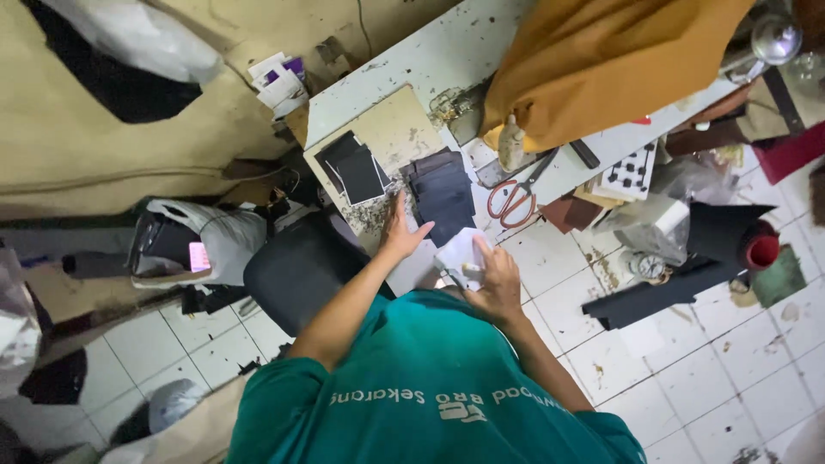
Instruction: Trimming leather pieces with scissors and applying glue to the edges of leather components
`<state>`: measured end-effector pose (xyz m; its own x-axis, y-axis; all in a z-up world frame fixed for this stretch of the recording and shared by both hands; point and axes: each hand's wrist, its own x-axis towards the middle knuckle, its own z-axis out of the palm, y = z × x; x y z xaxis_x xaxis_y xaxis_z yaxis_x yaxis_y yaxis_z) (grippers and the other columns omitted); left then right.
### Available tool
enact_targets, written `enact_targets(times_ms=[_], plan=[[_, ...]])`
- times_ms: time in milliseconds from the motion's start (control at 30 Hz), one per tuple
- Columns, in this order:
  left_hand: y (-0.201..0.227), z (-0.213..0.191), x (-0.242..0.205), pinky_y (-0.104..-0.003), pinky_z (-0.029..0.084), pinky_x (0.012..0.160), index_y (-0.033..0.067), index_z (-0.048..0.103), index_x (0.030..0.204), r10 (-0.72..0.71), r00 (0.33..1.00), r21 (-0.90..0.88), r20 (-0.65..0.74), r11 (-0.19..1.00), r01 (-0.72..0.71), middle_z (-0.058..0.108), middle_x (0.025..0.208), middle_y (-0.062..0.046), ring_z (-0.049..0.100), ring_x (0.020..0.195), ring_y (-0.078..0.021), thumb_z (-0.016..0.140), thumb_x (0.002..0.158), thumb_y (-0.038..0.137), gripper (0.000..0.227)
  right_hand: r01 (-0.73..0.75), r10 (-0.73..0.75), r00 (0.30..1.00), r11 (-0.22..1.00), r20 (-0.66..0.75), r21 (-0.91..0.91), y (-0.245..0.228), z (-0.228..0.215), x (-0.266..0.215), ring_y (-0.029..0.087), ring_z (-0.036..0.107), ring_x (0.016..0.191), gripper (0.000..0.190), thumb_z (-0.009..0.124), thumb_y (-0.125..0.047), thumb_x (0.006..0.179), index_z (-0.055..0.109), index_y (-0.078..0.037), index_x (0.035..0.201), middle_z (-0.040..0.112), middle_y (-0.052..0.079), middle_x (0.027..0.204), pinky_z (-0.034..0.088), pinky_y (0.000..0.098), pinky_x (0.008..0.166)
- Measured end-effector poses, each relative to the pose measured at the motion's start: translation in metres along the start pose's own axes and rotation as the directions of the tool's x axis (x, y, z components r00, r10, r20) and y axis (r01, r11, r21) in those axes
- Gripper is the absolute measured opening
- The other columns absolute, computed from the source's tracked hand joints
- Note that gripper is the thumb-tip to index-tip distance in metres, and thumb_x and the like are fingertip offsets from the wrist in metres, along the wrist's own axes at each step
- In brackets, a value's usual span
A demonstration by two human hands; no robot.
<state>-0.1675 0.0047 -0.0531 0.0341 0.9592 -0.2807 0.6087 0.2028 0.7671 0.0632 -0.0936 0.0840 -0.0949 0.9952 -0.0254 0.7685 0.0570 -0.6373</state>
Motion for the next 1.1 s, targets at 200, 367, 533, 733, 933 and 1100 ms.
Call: enact_targets(times_ms=[200,367,533,733,933,1100], plan=[[0.058,-0.017,0.018,-0.061,0.017,0.124,0.0113,0.003,0.165,-0.072,0.997,-0.104,-0.001,0.992,0.072,0.024,0.163,-0.033,0.025,0.151,-0.0512,0.093,0.067,0.045,0.138,-0.029,0.029,1.000,0.999,0.002,-0.043,0.007,0.027,-0.009,0.039,0.061,0.104,0.113,0.088,-0.035,0.055,0.043,-0.022,0.158,0.057,0.018,0.121,0.050,0.0486,0.082],[0.074,-0.006,0.049,-0.063,0.014,0.122,0.0084,0.003,0.164,-0.074,0.994,0.051,0.080,0.996,0.070,0.016,0.161,-0.037,0.016,0.150,-0.0544,0.099,0.059,0.042,0.146,-0.151,0.150,0.987,0.989,-0.058,-0.012,0.006,0.052,-0.018,0.039,0.060,0.105,0.112,0.086,-0.031,0.053,0.046,-0.020,0.157,0.057,0.018,0.121,0.049,0.0481,0.083],[0.088,-0.016,0.091,-0.061,0.021,0.119,0.0096,0.010,0.163,-0.040,0.977,0.186,0.210,0.982,0.000,0.020,0.153,-0.035,0.024,0.147,-0.0510,0.102,0.053,0.040,0.146,-0.336,0.327,0.939,0.939,-0.104,-0.077,0.002,0.089,-0.010,0.037,0.061,0.109,0.124,0.093,-0.031,0.046,0.042,-0.023,0.159,0.058,0.019,0.123,0.049,0.0471,0.087],[0.087,-0.026,0.104,-0.052,0.040,0.103,0.0116,0.028,0.154,0.028,0.964,0.433,0.264,0.890,-0.145,0.048,0.129,-0.023,0.046,0.121,-0.0425,0.099,0.052,0.058,0.132,-0.451,0.435,0.873,0.892,-0.222,-0.023,-0.036,0.116,-0.007,0.036,0.054,0.112,0.105,0.081,-0.045,0.066,0.039,-0.018,0.158,0.054,0.015,0.134,0.044,0.0436,0.086],[0.069,-0.030,0.107,-0.052,0.035,0.111,0.0029,0.037,0.144,0.402,0.875,0.216,0.269,0.861,-0.461,0.051,0.142,-0.021,0.046,0.131,-0.0425,0.099,0.056,0.046,0.116,-0.486,0.417,0.789,0.873,-0.452,-0.041,-0.062,0.143,0.003,0.039,0.055,0.115,0.087,0.073,-0.042,0.077,0.045,-0.015,0.154,0.056,0.020,0.136,0.042,0.0468,0.089],[0.068,-0.048,0.106,-0.057,0.044,0.103,0.0085,0.031,0.150,0.442,0.825,-0.133,0.351,0.896,-0.424,0.057,0.132,-0.034,0.056,0.124,-0.0531,0.099,0.061,0.021,0.112,-0.592,0.447,0.721,0.795,-0.530,-0.134,-0.066,0.177,0.003,0.037,0.059,0.102,0.111,0.090,-0.033,0.052,0.050,-0.023,0.155,0.059,0.016,0.120,0.044,0.0475,0.085]])
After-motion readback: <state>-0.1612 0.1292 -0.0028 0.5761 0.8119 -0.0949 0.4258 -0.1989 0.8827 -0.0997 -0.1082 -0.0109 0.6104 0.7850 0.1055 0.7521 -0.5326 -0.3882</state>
